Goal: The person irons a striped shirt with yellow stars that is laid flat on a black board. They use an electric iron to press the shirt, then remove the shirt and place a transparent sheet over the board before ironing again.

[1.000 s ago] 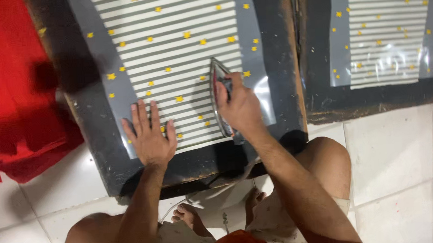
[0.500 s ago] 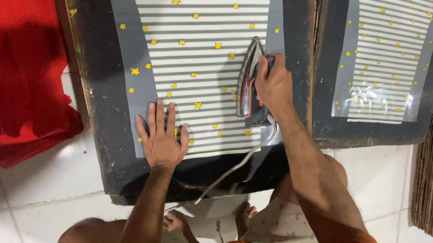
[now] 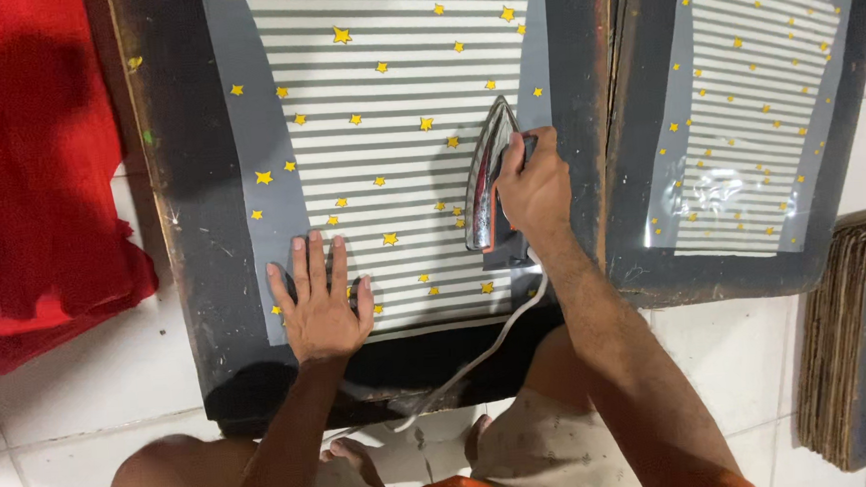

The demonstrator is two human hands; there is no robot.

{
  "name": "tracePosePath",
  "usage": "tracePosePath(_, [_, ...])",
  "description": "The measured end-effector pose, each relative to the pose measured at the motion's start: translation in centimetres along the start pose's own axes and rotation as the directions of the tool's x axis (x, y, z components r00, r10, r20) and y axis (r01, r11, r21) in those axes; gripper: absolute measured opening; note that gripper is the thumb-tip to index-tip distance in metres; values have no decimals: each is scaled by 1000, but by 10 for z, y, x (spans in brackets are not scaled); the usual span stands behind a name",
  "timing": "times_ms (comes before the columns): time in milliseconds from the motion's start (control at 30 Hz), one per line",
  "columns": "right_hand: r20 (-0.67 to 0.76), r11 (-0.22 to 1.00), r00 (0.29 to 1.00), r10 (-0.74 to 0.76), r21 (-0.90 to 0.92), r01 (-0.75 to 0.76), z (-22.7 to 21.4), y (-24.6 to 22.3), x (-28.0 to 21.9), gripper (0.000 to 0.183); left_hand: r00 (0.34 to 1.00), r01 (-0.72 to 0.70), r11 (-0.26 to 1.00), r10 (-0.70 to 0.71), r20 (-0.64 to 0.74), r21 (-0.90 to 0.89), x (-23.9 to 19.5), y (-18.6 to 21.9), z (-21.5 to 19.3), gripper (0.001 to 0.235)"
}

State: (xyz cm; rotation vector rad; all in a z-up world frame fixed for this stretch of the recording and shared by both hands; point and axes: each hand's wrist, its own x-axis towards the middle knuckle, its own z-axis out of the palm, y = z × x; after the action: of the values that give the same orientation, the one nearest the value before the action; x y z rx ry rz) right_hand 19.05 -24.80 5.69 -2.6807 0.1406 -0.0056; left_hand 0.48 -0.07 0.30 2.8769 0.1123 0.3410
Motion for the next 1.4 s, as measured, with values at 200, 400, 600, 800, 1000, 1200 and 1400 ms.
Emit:
tracePosePath(200, [-12, 1000, 1000, 9, 6, -9, -3, -2, 0, 29, 999, -1, 1000, 1, -46, -3, 2, 1, -3, 60])
tracePosePath(400, [-36, 1000, 999, 6, -6, -6, 1, 2, 0, 27, 998, -1, 1000, 0, -57, -8, 2, 1, -5, 60])
tracePosePath(600, [-40, 1000, 999, -3, -27, 2, 6, 11, 4, 32, 999, 5, 1000, -5, -38, -14, 2, 1, -5, 61])
tracePosePath(800, [99, 996, 994, 48, 73, -55, -17, -11, -4, 35, 999, 13, 1000, -14, -51, -5, 1, 3, -7, 61])
tracePosePath(1000, [-59, 979, 990, -127, -168, 115, 17, 11, 65, 36, 999, 11, 1000, -11, -42, 3, 1, 2, -9, 63])
tracePosePath(1200, [-83, 972, 980, -183, -168, 167, 19, 13, 72, 38, 999, 11, 1000, -11, -43, 6, 3, 4, -8, 63])
tracePosePath(1400, [-18, 985, 985, -172, 26, 172, 18, 19, 75, 40, 1000, 9, 999, -10, -25, -32, -4, 0, 0, 64])
